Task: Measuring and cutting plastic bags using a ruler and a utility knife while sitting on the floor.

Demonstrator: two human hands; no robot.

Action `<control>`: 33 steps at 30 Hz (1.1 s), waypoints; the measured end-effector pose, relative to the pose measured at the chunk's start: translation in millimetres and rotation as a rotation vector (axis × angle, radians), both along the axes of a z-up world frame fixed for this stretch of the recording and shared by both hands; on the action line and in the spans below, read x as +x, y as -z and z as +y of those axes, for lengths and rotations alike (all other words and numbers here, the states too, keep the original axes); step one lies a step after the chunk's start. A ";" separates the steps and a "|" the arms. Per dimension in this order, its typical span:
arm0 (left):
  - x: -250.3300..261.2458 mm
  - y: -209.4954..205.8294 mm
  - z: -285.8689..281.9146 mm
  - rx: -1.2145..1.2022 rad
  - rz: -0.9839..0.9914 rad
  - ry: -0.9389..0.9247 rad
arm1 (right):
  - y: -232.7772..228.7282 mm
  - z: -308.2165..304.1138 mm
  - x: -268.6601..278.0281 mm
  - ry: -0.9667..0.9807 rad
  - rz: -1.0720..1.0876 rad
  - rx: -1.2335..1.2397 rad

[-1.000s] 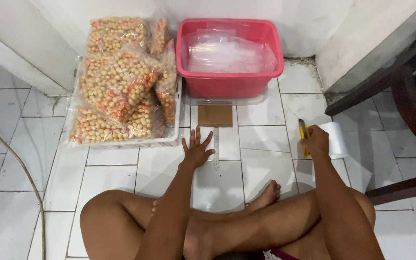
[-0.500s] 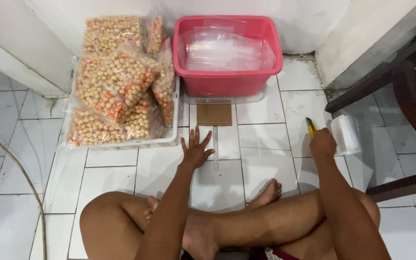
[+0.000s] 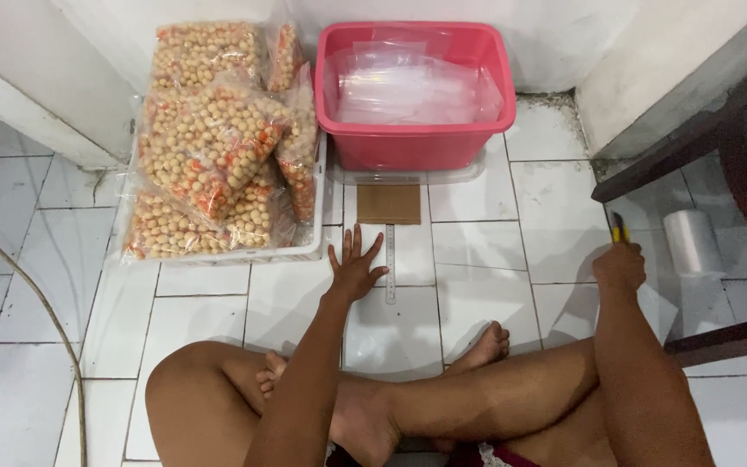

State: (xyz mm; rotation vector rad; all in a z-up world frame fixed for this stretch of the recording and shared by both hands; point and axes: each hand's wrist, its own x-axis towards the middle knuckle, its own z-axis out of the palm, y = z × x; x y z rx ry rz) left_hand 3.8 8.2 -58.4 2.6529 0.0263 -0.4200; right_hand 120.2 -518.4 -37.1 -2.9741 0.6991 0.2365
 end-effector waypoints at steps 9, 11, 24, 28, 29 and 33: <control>-8.4 -53.9 -2.8 -0.148 0.136 -0.059 | 9.3 60.9 -6.5 -0.179 -0.162 -0.014; -8.1 -50.8 -1.2 -0.167 0.129 -0.062 | -54.7 117.9 -26.3 -0.355 -0.232 -0.020; -10.4 -51.4 3.8 -0.139 0.079 -0.049 | -73.7 346.0 -125.9 -1.204 0.203 0.140; -11.6 -56.4 -0.2 -0.028 0.141 -0.112 | -51.1 334.7 -119.1 -1.245 0.171 0.131; -10.0 -53.5 0.4 -0.022 0.161 -0.118 | -50.6 332.9 -117.2 -1.224 0.169 0.190; -10.9 -54.3 5.1 -0.035 0.202 -0.126 | -58.6 320.3 -109.7 -1.096 0.230 0.338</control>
